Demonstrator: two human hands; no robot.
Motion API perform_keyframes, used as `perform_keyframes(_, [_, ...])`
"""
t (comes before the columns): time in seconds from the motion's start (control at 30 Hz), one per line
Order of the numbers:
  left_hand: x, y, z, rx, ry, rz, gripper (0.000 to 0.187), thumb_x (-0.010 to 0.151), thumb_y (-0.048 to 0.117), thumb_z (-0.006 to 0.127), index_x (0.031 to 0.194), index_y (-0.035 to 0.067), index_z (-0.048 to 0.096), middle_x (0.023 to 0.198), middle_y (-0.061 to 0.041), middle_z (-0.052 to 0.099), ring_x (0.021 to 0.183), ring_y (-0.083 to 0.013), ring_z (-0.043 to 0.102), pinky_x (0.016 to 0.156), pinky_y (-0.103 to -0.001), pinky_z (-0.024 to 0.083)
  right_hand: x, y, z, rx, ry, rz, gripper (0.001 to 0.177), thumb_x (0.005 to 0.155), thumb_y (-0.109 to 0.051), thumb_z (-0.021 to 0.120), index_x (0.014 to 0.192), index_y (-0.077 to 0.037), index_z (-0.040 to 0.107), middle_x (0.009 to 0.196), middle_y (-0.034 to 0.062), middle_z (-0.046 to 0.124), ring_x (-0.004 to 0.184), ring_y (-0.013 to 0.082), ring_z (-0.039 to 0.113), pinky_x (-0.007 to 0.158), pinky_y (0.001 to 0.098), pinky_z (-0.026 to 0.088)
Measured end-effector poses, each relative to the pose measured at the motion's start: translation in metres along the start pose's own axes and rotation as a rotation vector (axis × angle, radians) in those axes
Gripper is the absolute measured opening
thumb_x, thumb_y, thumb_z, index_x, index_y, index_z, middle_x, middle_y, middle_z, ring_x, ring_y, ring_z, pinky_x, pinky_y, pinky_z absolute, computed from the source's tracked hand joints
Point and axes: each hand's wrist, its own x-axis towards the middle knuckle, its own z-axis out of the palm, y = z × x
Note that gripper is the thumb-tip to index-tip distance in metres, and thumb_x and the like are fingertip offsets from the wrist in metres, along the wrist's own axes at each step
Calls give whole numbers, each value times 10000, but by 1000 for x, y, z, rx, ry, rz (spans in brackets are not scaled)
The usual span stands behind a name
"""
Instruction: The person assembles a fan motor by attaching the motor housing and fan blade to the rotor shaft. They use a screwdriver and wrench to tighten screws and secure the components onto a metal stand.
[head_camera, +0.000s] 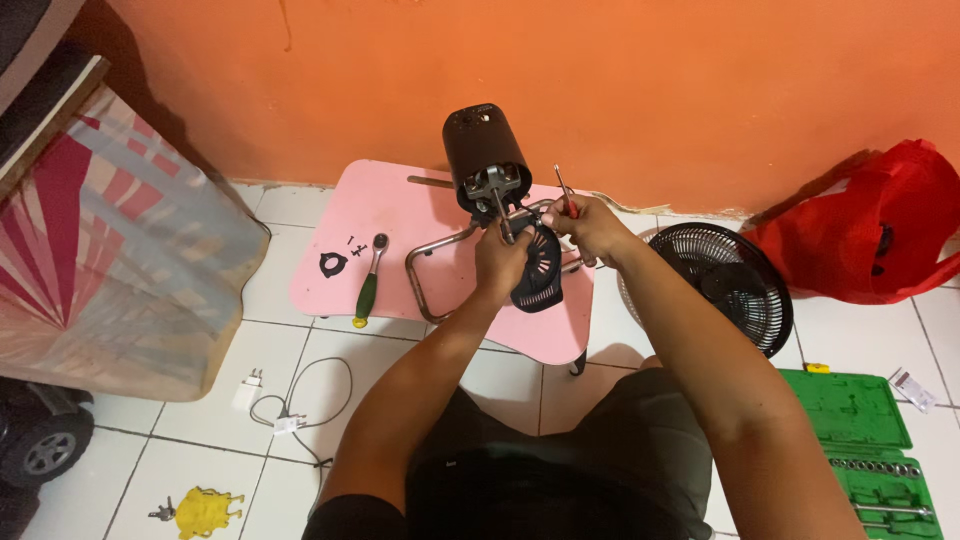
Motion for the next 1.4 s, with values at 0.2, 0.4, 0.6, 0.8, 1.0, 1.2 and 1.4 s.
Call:
perform_keyframes(0.2, [-5, 6, -8, 173, 2, 108, 360, 882, 251, 734, 1195, 89, 663, 916, -89, 742, 888, -250, 730, 803, -379, 548, 4, 5, 0, -22, -18, 1, 198, 930, -240, 737, 974, -59, 671, 657, 19, 565, 386, 76, 388, 304, 280, 265])
perform_keyframes(0.4, [-5, 12, -9, 176, -4, 118, 317, 887, 251, 720, 1160, 96, 681, 896, -88, 741, 858, -255, 737, 790, -381, 554, 6, 6, -1, -20, -63, -12, 212, 936, -263, 729, 961, -64, 660, 637, 8, 558, 377, 81, 370, 316, 272, 263])
perform_keyframes(0.6, [-3, 7, -8, 128, 17, 112, 311, 884, 268, 734, 1118, 70, 683, 831, -97, 704, 796, -266, 725, 747, -396, 556, 6, 2, 0, -14, -56, 21, 217, 933, -279, 729, 980, -92, 632, 642, -3, 548, 388, 72, 359, 316, 267, 252])
perform_keyframes(0.8, [1, 0, -10, 232, 33, 88, 347, 881, 312, 768, 1076, 46, 662, 819, -104, 713, 791, -267, 728, 730, -396, 551, 11, 4, 2, -31, -81, 19, 208, 937, -282, 713, 949, -95, 622, 625, 19, 541, 397, 97, 370, 306, 278, 266])
perform_keyframes(1.0, [-4, 7, -15, 230, 0, 114, 393, 844, 335, 792, 1092, 55, 672, 813, -84, 734, 762, -236, 742, 707, -378, 571, 19, 13, 0, -15, -115, -21, 230, 953, -267, 726, 920, -71, 609, 647, 9, 525, 469, 86, 404, 324, 276, 255])
perform_keyframes(1.2, [-11, 13, -17, 181, -9, 175, 415, 884, 426, 773, 1099, 75, 715, 774, -58, 714, 724, -187, 715, 673, -351, 550, 24, 18, -3, -56, -126, -56, 211, 959, -277, 722, 946, -81, 646, 676, 11, 560, 522, 89, 446, 411, 265, 319])
perform_keyframes(1.4, [-7, 5, -12, 84, 3, 211, 396, 884, 384, 789, 1102, 67, 693, 773, -6, 716, 706, -114, 710, 645, -299, 551, 24, 21, -4, -315, 52, -124, 336, 1018, -360, 643, 1051, -38, 558, 844, 83, 641, 726, 158, 615, 662, 318, 527])
